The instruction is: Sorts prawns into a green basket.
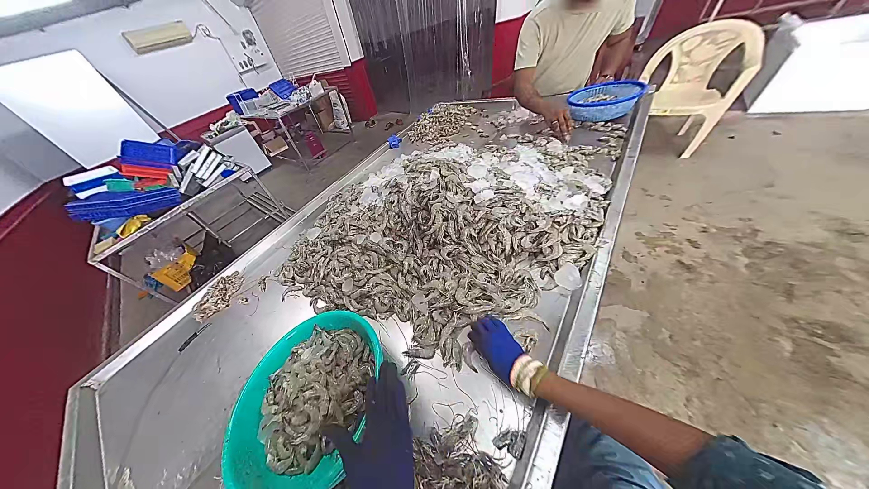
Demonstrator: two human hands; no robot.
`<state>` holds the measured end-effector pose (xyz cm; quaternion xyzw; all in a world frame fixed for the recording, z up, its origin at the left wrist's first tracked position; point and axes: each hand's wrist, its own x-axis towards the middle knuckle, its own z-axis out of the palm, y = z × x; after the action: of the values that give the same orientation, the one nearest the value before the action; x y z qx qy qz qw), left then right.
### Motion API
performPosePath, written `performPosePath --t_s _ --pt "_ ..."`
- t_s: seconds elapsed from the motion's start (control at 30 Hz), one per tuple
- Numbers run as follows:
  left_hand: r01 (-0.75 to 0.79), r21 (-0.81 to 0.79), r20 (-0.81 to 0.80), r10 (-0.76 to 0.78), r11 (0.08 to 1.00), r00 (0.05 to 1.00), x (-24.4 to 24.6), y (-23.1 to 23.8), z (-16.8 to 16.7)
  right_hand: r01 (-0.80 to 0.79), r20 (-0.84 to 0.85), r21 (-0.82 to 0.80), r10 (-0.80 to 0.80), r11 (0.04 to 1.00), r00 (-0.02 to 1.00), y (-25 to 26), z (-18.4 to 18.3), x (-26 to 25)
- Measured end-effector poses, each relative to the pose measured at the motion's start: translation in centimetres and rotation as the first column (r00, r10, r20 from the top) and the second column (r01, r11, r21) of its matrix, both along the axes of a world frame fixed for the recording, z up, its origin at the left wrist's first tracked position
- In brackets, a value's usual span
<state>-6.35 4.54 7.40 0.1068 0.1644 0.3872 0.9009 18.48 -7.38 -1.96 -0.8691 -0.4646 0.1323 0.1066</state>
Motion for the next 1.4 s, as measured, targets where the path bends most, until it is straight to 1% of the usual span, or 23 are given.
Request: performPosePath --t_s 0.07,0.1,0.13,0.17,0.2,0.23,0.33,0.4,0.53,0.63,0.67,0.73,0.8,0.87,0.93,1.0,1.03,1.07,1.13,1.17,1.23,1.3,1.4 --pt "0.16 0.244 -0.072 -0.147 0.956 0.986 0.1 -2.0 -2.4 -0.039 0.009 -0.061 0.039 0.997 0.999 -2.2 0.1 -3.2" --pt "0.281 0.369 -0.276 -0.184 0.886 0.943 0.6 -2.9 -3.4 -0.08 -0.019 -0.128 0.078 0.988 0.997 -3.0 0.6 -4.8" --pt "0.434 0.444 -0.525 -0.166 0.784 0.835 1.4 -4.0 -3.8 -0.119 -0.067 -0.193 0.108 0.974 0.992 -3.5 1.6 -6.3" --pt "0.625 0.5 -0.727 -0.102 0.599 0.679 2.2 -4.9 -4.4 -0.157 -0.106 -0.227 0.136 0.961 0.985 -3.6 2.6 -7.7" --pt "0.792 0.465 -0.855 -0.031 0.396 0.517 2.8 -5.6 -5.2 -0.188 -0.13 -0.23 0.161 0.955 0.978 -3.7 3.4 -8.8" --pt "0.886 0.387 -0.919 0.026 0.255 0.394 3.3 -6.2 -5.4 -0.195 -0.139 -0.222 0.167 0.955 0.976 -3.6 4.1 -9.7" --pt "0.985 0.117 -0.974 0.208 0.13 0.089 4.2 -7.0 -4.1 -0.176 -0.094 -0.233 0.158 0.956 0.983 -3.0 4.9 -10.5" --pt "0.996 0.011 -0.969 0.248 0.091 -0.012 4.2 -7.5 -3.6 -0.178 -0.085 -0.226 0.163 0.958 0.983 -3.3 4.9 -10.4" --pt "0.99 0.129 -0.985 0.122 0.064 0.12 3.5 -7.1 -4.2 -0.052 -0.31 -0.103 0.018 0.993 0.951 -5.5 5.7 -8.8" --pt "0.94 0.28 -0.956 -0.029 0.197 0.291 2.7 -6.4 -4.7 0.178 -0.599 0.096 -0.086 0.979 0.796 -8.2 5.6 -5.8" --pt "0.926 0.294 -0.947 -0.057 0.237 0.315 2.4 -5.8 -4.8 0.152 -0.59 0.092 -0.069 0.984 0.804 -8.8 5.6 -4.7" --pt "0.909 0.309 -0.939 -0.063 0.28 0.339 2.1 -5.2 -5.2 -0.021 -0.421 0.005 0.021 1.0 0.907 -9.0 5.4 -3.7" --pt "0.893 0.337 -0.929 -0.046 0.298 0.366 2.4 -5.2 -5.1 -0.105 -0.354 0.16 0.156 0.982 0.922 -8.2 4.2 -4.7" --pt "0.884 0.353 -0.927 -0.01 0.306 0.374 2.8 -5.8 -4.7 -0.066 -0.429 0.357 0.227 0.932 0.874 -6.7 3.6 -7.0" --pt "0.878 0.351 -0.925 -0.025 0.327 0.379 2.7 -6.2 -4.4 0.059 -0.484 0.422 0.17 0.905 0.858 -5.6 3.7 -9.5" --pt "0.86 0.358 -0.899 -0.113 0.364 0.422 2.1 -6.2 -4.2 0.092 -0.42 0.511 0.155 0.855 0.894 -5.7 3.2 -10.9" --pt "0.852 0.359 -0.887 -0.144 0.38 0.438 1.6 -6.1 -3.9 0.013 -0.34 0.539 0.203 0.842 0.918 -6.2 2.9 -10.6" --pt "0.855 0.352 -0.896 -0.128 0.381 0.426 1.1 -6.0 -3.4 -0.091 -0.267 0.514 0.259 0.853 0.928 -6.8 2.8 -9.8" --pt "0.891 0.279 -0.953 -0.012 0.359 0.303 0.2 -5.0 -2.8 -0.187 -0.31 0.198 0.242 0.962 0.919 -8.2 3.0 -7.1" --pt "0.903 0.232 -0.97 0.016 0.363 0.242 -0.3 -4.0 -2.8 -0.129 -0.375 -0.028 0.109 0.991 0.92 -8.8 3.1 -5.6" --pt "0.849 0.317 -0.945 0.07 0.423 0.318 -1.3 -2.1 -5.5 0.127 -0.336 -0.293 -0.226 0.948 0.914 -9.3 3.8 -2.4" --pt "0.806 0.401 -0.906 0.059 0.436 0.419 -1.7 -1.3 -7.5 0.38 -0.179 -0.377 -0.469 0.845 0.865 -9.0 5.5 0.6" --pt "0.784 0.394 -0.913 0.103 0.48 0.395 -0.7 -3.4 -6.1 0.614 -0.081 -0.347 -0.675 0.709 0.733 -6.3 3.8 2.9"
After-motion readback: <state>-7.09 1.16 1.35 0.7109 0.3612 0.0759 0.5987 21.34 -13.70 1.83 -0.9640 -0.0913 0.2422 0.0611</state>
